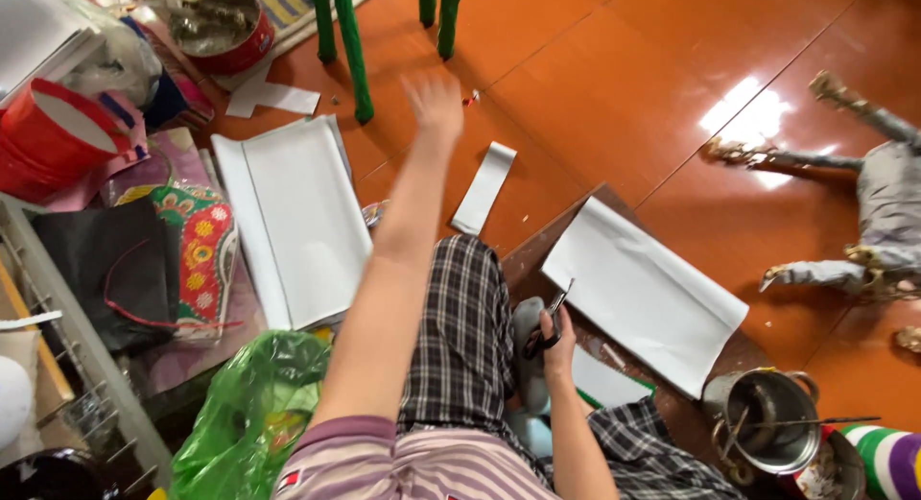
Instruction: Cutting a white sheet of paper into strips using scissors
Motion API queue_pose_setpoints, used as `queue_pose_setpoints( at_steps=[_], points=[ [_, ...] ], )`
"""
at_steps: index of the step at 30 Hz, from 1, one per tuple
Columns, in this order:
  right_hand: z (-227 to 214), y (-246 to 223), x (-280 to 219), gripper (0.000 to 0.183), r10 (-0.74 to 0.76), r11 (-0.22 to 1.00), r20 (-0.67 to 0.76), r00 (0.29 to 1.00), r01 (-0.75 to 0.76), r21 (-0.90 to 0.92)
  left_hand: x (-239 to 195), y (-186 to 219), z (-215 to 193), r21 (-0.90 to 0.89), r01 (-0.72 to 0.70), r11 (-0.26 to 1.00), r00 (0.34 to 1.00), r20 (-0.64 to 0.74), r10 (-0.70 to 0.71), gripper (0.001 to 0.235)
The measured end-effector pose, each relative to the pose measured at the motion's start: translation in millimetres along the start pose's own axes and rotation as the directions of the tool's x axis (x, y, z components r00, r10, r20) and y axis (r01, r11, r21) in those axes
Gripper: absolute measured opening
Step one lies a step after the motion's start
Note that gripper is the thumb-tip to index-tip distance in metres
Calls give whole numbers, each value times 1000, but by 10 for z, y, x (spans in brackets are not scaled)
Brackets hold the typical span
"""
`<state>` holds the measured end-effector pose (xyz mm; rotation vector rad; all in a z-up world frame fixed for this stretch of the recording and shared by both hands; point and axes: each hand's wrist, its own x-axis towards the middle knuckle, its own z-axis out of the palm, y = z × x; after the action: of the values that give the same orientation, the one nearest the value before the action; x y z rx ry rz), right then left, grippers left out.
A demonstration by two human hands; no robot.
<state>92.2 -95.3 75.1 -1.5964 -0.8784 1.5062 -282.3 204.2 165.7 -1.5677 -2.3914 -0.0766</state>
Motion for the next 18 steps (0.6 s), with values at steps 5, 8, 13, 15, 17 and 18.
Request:
queue_pose_setpoints(
  at_steps=[5, 8, 13, 15, 17, 18],
  points=[
    [5, 42, 63, 72, -5, 999, -30, 1000, 7, 42, -40, -190, -2425, -294, -131, 947, 778, -622, -86, 59],
    [30, -85, -1, 72, 20, 999, -33, 999, -19, 35, -414, 43, -2303, -369, -363, 856, 703, -711, -9, 49],
    [50, -290, -208, 80, 101, 995, -10, 995, -101, -21, -1547, 668, -681, -469, -413, 781, 812, -577, 83, 88],
    [52, -291, -182, 81, 87, 996, -36, 996, -87, -22, -2195, 894, -1, -462, -219, 859, 949, 105, 298, 83],
    [27, -141, -32, 76, 48, 997, -56, 997, -52, -55, -2414, 1000, -209, -537, -155, 829, 873, 319, 370, 76],
    [4, -59, 38, 72, 8, 996, -66, 998, -14, -93, -2533, 1054, -309, -588, -70, 806, 745, 506, 434, 70]
  ],
)
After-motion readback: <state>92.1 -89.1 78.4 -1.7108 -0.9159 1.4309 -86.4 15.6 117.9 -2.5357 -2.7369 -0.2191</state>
